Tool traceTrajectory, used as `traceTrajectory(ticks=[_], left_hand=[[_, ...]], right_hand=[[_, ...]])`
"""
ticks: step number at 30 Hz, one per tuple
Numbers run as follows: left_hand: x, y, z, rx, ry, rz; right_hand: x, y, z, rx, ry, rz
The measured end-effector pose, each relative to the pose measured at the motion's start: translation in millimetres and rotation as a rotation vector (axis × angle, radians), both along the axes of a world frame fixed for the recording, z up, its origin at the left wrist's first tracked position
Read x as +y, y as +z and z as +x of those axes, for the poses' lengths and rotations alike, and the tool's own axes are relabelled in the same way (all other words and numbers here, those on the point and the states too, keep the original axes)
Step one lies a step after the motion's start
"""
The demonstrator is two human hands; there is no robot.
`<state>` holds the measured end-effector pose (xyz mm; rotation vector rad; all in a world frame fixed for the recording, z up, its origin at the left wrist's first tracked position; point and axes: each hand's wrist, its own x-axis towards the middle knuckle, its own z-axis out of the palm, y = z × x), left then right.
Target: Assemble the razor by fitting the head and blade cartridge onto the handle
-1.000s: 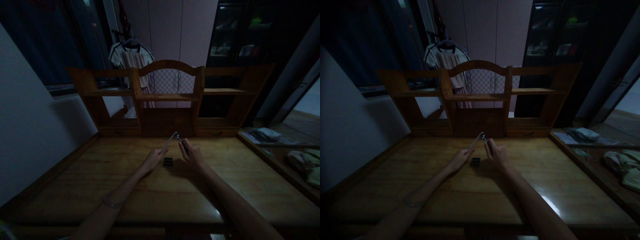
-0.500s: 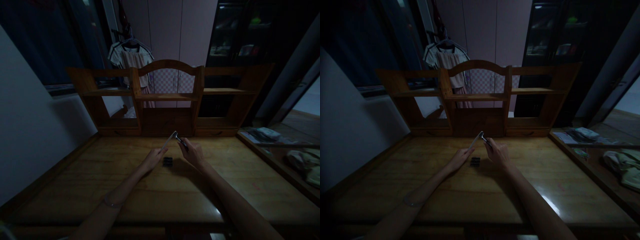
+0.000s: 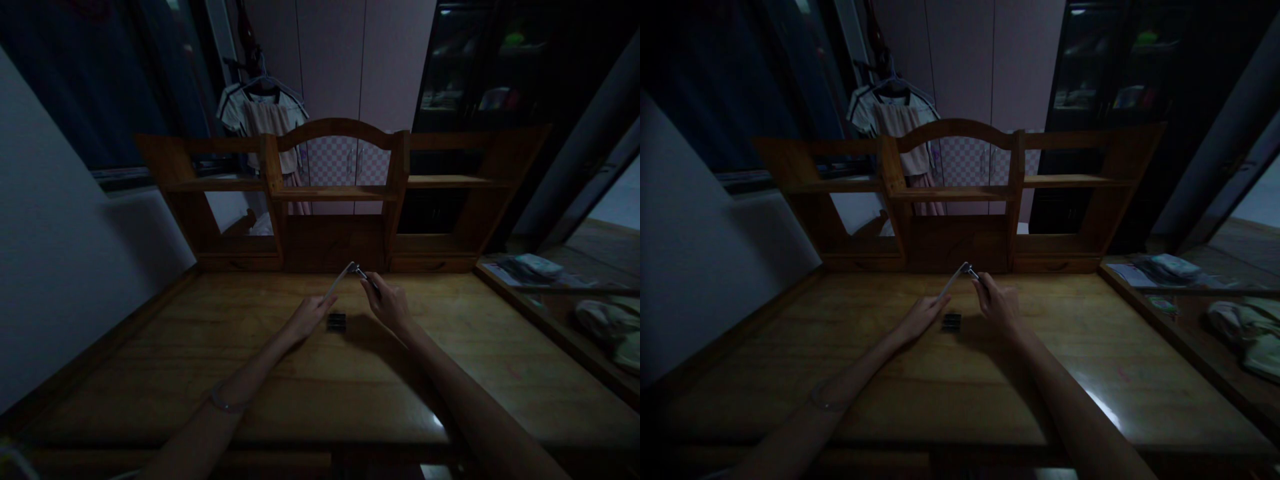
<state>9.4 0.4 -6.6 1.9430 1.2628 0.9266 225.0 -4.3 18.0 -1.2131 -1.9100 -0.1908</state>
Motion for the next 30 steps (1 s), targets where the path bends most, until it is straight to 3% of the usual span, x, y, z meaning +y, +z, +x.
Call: traceTrajectory(ticks=[6, 13, 20, 26, 30], left_hand=[[2.5, -2.7, -2.7, 0.023, 0.008, 0.020], [-0.1, 0.9, 0.0, 0.011, 0.002, 0.005], [1.4, -1.0, -3.2, 0.016, 0.006, 0.033], [2.6, -3.0, -0.8, 0.019, 0.021, 0.016], [2.6, -3.0, -2.5, 0.018, -0.002, 0.011]], right_hand=[[0.5, -6.0, -3.1, -0.051, 0.079, -0.046], [-0.9, 1.5, 0.1, 0.066, 0.004, 0.003], [0.4, -4.9, -2.4, -0.033, 0.074, -0.033], [-0.1, -1.7, -1.6, 0.032, 0.007, -0.005], [-2.0, -1.3, -2.8, -0.007, 0.043, -0.027]])
